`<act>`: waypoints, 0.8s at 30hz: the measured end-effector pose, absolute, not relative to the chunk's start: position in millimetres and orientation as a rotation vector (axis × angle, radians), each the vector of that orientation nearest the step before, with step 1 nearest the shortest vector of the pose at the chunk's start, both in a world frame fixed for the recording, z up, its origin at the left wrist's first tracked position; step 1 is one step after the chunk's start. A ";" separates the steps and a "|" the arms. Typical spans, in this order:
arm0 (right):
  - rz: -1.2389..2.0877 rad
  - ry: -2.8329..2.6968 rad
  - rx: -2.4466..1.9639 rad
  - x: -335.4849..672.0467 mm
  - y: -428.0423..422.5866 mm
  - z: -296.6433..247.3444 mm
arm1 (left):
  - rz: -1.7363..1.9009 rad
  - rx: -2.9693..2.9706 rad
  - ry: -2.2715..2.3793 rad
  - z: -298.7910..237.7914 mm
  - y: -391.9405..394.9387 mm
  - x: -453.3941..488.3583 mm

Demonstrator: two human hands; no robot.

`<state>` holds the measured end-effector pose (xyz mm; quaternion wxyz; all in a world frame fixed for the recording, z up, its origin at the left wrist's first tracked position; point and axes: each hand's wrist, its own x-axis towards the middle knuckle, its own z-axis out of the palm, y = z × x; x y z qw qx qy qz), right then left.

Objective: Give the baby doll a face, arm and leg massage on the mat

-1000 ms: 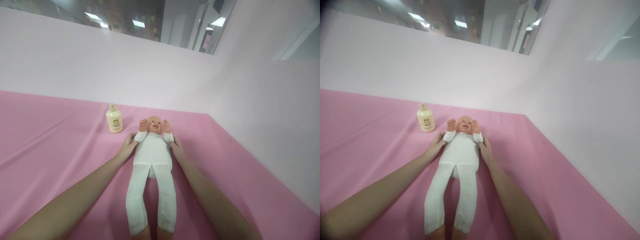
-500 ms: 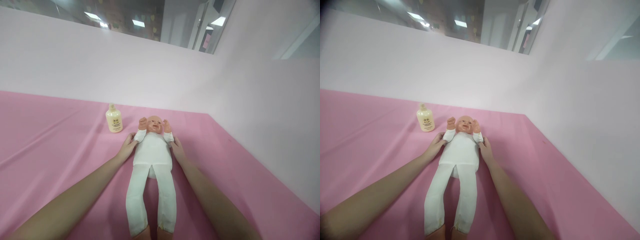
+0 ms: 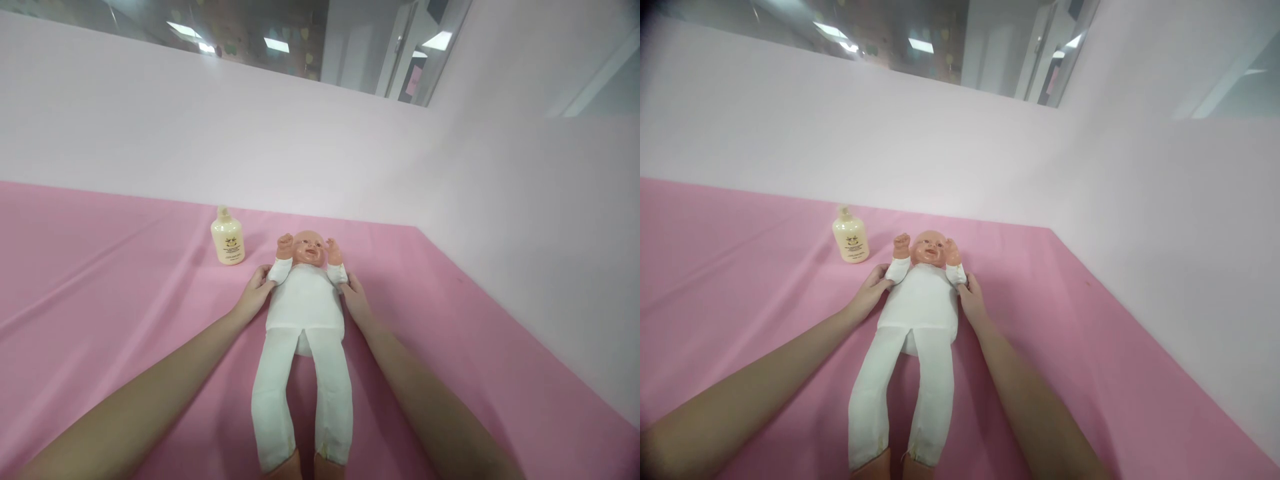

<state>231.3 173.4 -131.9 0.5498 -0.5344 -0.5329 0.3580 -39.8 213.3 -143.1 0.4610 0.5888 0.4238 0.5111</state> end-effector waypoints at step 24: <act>0.803 -1.293 -1.258 227.3 165.6 -120.3 | 1.281 1.505 1.105 -144.4 214.2 -39.7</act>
